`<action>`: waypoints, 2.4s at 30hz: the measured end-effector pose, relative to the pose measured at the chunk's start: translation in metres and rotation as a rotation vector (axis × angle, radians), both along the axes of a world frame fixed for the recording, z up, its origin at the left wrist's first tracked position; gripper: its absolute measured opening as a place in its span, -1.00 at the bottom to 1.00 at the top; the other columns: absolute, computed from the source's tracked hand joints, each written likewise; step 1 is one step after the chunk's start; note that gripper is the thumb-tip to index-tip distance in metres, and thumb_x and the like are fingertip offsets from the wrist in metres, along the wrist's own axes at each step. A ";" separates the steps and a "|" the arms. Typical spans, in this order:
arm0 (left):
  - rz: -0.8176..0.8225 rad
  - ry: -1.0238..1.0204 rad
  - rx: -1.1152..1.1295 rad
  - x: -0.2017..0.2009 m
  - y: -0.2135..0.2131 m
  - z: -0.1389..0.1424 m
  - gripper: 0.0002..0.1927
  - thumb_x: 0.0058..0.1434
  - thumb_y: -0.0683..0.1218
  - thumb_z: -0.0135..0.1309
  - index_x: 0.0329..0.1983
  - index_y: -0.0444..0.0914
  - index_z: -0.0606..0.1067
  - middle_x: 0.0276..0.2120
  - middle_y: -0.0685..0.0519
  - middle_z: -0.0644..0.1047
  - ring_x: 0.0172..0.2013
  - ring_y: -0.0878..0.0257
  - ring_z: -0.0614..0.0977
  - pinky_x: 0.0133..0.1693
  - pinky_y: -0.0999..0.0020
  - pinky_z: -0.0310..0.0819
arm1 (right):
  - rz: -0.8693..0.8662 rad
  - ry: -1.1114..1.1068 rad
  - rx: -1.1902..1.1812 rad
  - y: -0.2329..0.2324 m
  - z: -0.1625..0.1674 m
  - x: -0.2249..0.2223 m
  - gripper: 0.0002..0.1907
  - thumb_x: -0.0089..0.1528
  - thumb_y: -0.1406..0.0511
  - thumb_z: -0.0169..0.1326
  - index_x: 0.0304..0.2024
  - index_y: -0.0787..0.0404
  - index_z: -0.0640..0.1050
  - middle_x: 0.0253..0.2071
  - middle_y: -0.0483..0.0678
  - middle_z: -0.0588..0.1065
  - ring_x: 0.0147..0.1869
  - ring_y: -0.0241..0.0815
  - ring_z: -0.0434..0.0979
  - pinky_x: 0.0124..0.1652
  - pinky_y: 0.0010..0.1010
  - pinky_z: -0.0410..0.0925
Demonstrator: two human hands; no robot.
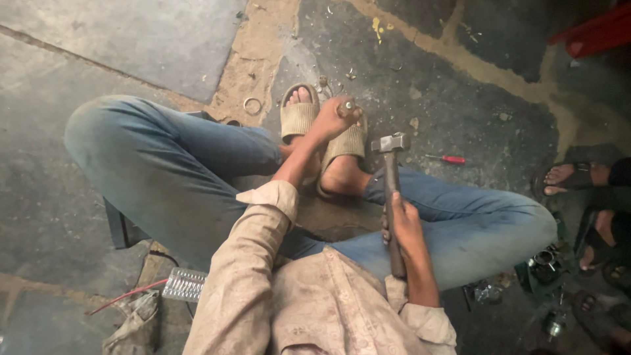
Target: The person sits cross-legged on the floor and repeatedly strikes a small metal object with a hammer. They hold the object in their left hand and swing the hammer with their right hand, occasionally adjusting the object's position.
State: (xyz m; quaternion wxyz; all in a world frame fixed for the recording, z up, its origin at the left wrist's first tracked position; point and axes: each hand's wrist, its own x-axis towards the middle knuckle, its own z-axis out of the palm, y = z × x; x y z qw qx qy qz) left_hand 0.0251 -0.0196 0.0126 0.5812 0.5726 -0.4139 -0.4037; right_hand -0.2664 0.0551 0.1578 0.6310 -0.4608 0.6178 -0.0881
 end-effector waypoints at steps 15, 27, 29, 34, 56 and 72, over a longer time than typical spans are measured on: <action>-0.082 -0.332 -0.097 -0.031 0.000 -0.011 -0.80 0.19 -0.07 0.15 -0.32 -0.32 0.47 -0.38 -0.21 0.52 -0.27 -0.17 0.57 -0.19 0.03 0.44 | -0.010 -0.057 -0.462 -0.025 0.091 0.002 -0.49 0.42 -0.03 -0.14 -0.38 0.23 0.42 -0.61 -0.09 0.38 -0.66 -0.28 0.37 -0.64 -0.39 0.26; -0.298 -0.598 0.043 -0.063 0.005 -0.039 -0.79 0.05 -0.04 0.20 -0.31 -0.24 0.54 -0.35 -0.21 0.58 -0.22 -0.21 0.62 -0.13 -0.03 0.47 | 0.172 0.206 -0.462 0.001 0.012 0.037 -0.45 0.41 -0.09 -0.08 -0.41 0.20 0.45 -0.64 -0.15 0.36 -0.63 -0.25 0.39 -0.60 -0.36 0.27; -0.436 -0.764 0.040 -0.072 0.005 -0.039 -0.70 -0.04 0.04 0.28 -0.34 -0.24 0.55 -0.43 -0.20 0.57 -0.28 -0.21 0.62 -0.18 -0.09 0.43 | -0.072 0.041 -0.188 -0.005 0.005 0.032 -0.47 0.41 -0.09 -0.12 -0.37 0.19 0.43 -0.61 -0.16 0.33 -0.63 -0.29 0.31 -0.63 -0.37 0.22; -0.180 -0.540 -0.047 -0.073 0.007 -0.035 -0.71 0.04 -0.04 0.24 -0.20 -0.25 0.59 -0.24 -0.17 0.59 -0.10 -0.16 0.60 0.15 -0.13 0.28 | -0.138 -0.034 -0.215 -0.005 0.048 0.008 -0.42 0.40 -0.12 -0.21 -0.34 0.23 0.42 -0.62 -0.08 0.36 -0.69 -0.26 0.35 -0.67 -0.39 0.24; 0.157 -0.154 -0.026 -0.012 -0.001 0.001 -0.67 0.15 -0.03 0.28 -0.22 -0.41 0.56 -0.52 -0.07 0.55 -0.47 0.25 0.59 -0.36 0.27 0.49 | -0.068 -0.043 0.012 0.014 0.035 0.018 -0.42 0.35 -0.14 -0.20 -0.30 0.24 0.40 -0.64 -0.08 0.32 -0.72 -0.27 0.30 -0.70 -0.42 0.21; 0.047 -0.024 -0.073 -0.008 0.002 0.016 -0.80 0.23 -0.09 0.18 -0.37 -0.33 0.49 -0.52 0.01 0.55 -0.47 0.33 0.59 -0.40 0.32 0.45 | -0.017 -0.044 0.032 0.014 0.038 0.022 -0.41 0.34 -0.15 -0.16 -0.31 0.25 0.42 -0.63 -0.12 0.33 -0.71 -0.30 0.31 -0.69 -0.43 0.21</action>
